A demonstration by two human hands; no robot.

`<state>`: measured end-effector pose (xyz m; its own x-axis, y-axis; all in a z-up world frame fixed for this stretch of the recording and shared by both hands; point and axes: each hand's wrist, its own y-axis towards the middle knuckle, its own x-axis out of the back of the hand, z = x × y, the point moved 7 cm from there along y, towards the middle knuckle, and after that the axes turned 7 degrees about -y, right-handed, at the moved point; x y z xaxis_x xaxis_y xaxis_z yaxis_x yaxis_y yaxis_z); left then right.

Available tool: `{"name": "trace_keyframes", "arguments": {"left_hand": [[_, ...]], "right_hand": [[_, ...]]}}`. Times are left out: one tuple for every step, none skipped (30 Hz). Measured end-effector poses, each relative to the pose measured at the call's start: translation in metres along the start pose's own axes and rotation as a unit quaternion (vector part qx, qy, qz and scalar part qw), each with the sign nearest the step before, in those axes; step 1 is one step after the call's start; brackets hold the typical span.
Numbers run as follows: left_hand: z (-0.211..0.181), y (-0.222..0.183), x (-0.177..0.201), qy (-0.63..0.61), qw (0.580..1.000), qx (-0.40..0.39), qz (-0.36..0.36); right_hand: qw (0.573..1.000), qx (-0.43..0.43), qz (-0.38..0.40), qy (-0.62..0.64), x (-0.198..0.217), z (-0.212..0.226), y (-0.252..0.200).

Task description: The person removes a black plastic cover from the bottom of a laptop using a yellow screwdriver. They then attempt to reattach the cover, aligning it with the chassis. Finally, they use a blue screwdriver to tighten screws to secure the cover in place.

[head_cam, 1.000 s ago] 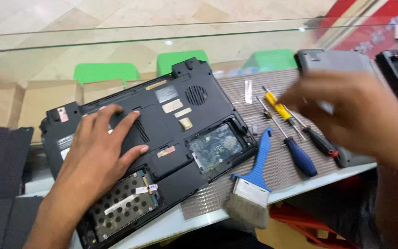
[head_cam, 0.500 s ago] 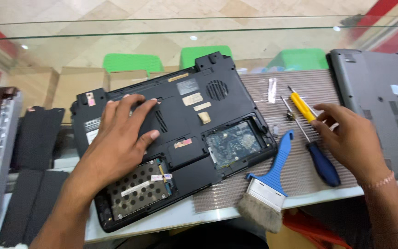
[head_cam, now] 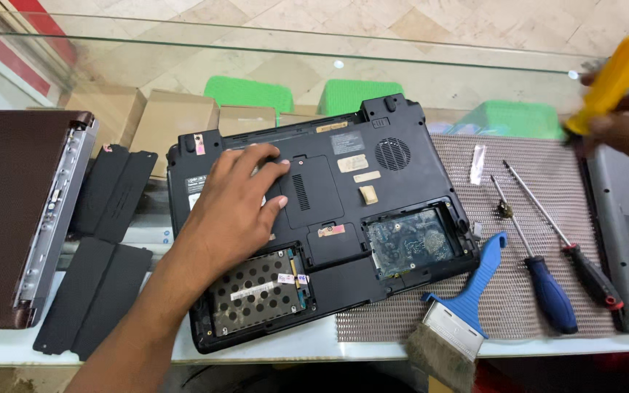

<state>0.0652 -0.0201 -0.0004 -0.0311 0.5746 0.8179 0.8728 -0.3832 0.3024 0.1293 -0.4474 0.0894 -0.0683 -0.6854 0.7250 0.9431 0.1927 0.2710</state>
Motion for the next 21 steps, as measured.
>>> {"name": "trace_keyframes", "arguments": {"left_hand": [[0.002,0.000,-0.001,0.000,1.000,0.000,-0.003],[0.002,0.000,-0.002,0.012,1.000,-0.010,-0.008],[0.003,-0.002,-0.003,0.025,0.999,-0.018,-0.011],[0.002,-0.001,-0.004,0.025,0.999,-0.016,-0.014],[0.002,-0.001,-0.004,0.034,0.999,-0.022,-0.019],[0.001,-0.001,-0.004,0.044,0.998,-0.027,-0.024],[0.001,-0.002,-0.003,0.045,0.998,-0.022,-0.024],[0.001,-0.001,-0.002,0.037,0.999,-0.018,-0.028],[0.001,0.000,-0.001,0.029,0.999,-0.014,-0.032],[0.002,0.000,-0.001,0.029,0.999,-0.011,-0.031],[0.001,-0.001,0.000,0.024,0.999,-0.014,-0.038],[0.001,-0.001,0.001,0.018,0.999,-0.016,-0.045],[0.001,0.000,0.001,0.016,0.999,-0.015,-0.043],[0.000,0.001,0.001,0.032,0.999,-0.018,-0.040],[0.000,0.003,0.002,0.048,0.998,-0.021,-0.037],[0.000,0.003,0.001,0.046,0.998,-0.020,-0.036],[0.000,0.003,0.001,0.052,0.997,-0.022,-0.043],[0.000,0.004,0.002,0.059,0.997,-0.024,-0.051],[-0.001,0.004,0.003,0.058,0.997,-0.024,-0.050],[-0.001,0.004,0.004,0.053,0.997,-0.022,-0.049],[-0.002,0.003,0.005,0.048,0.998,-0.019,-0.048]], "right_hand": [[1.000,0.003,0.000,-0.002,-0.014,0.046,0.005],[1.000,0.007,-0.001,0.028,-0.028,0.092,0.010],[0.998,0.011,0.001,0.058,-0.044,0.138,0.015],[0.998,0.014,0.003,0.057,-0.057,0.160,0.019],[0.994,0.057,0.044,0.080,-0.076,0.187,0.023],[0.986,0.099,0.085,0.103,-0.095,0.214,0.027],[0.985,0.100,0.089,0.106,-0.108,0.214,0.030],[0.980,0.129,0.106,0.108,-0.123,0.218,0.033],[0.974,0.156,0.121,0.109,-0.136,0.220,0.035],[0.974,0.155,0.123,0.111,-0.146,0.220,0.037],[0.978,0.151,0.107,0.091,-0.153,0.218,0.039],[0.982,0.147,0.091,0.071,-0.160,0.217,0.042],[0.983,0.144,0.093,0.071,-0.165,0.212,0.045],[0.979,0.179,0.086,0.050,-0.168,0.211,0.047],[0.973,0.214,0.079,0.029,-0.172,0.211,0.049],[0.973,0.212,0.081,0.029,-0.175,0.208,0.051],[0.975,0.208,0.081,0.005,-0.178,0.204,0.053],[0.975,0.204,0.082,-0.020,-0.181,0.200,0.054],[0.975,0.204,0.083,-0.020,-0.182,0.200,0.055],[0.976,0.197,0.086,-0.020,-0.182,0.199,0.055],[0.978,0.189,0.089,-0.020,-0.183,0.198,0.055]]}}
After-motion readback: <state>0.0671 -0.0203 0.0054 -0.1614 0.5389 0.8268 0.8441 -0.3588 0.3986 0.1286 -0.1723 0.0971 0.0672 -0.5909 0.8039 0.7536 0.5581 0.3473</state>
